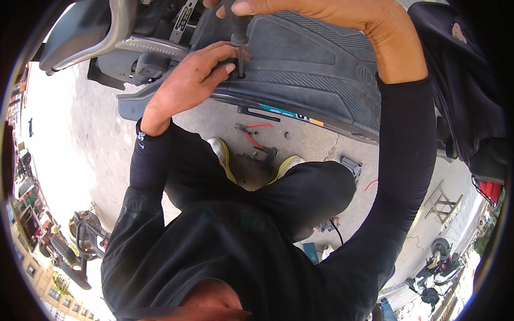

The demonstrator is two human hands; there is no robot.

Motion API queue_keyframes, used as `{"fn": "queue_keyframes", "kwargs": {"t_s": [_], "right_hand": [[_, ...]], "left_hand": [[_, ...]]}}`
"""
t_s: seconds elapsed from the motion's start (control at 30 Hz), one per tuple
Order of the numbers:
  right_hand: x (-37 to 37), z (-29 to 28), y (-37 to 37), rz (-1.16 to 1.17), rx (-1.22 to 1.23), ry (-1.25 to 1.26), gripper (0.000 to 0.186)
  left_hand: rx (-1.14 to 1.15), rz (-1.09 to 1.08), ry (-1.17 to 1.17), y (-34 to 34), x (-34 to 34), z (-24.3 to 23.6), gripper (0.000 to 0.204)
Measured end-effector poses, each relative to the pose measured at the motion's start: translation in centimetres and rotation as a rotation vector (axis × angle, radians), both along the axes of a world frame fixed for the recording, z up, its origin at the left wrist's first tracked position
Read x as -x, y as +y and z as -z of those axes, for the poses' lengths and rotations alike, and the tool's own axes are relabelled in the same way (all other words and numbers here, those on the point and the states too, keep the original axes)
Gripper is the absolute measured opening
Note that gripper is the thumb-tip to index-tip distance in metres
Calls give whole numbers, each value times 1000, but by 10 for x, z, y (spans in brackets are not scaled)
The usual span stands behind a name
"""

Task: The person works on the under-seat compartment of a scooter, using a screwdriver to tighten screws on the battery area and then securing the seat cover. They also handle a small black plastic part and a red wire near the seat.

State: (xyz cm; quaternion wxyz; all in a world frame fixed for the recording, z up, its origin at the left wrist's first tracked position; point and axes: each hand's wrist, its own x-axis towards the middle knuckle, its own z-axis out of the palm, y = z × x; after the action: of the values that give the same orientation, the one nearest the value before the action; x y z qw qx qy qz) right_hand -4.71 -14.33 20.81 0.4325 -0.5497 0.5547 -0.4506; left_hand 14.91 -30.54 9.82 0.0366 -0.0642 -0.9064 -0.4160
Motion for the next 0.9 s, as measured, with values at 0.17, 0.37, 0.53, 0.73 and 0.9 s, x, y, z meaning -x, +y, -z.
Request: {"fn": "queue_keyframes", "kwargs": {"t_s": [0.17, 0.37, 0.53, 0.73, 0.9], "right_hand": [[-30, -50, -28, -65, -101, 443, 30], [-59, -29, -19, 495, -127, 987, 35], [-59, -43, -22, 180, -71, 1032, 30], [-61, -35, -10, 323, -180, 1274, 26], [-50, -30, -4, 291, -67, 1007, 37]], "left_hand": [[-14, 5, -96, -9, -9, 6, 17], [5, -83, -42, 7, -4, 4, 17], [-1, -122, -180, 2, -16, -5, 17], [42, -37, -74, 7, -5, 0, 20], [8, -52, 43, 5, -9, 11, 16]]}}
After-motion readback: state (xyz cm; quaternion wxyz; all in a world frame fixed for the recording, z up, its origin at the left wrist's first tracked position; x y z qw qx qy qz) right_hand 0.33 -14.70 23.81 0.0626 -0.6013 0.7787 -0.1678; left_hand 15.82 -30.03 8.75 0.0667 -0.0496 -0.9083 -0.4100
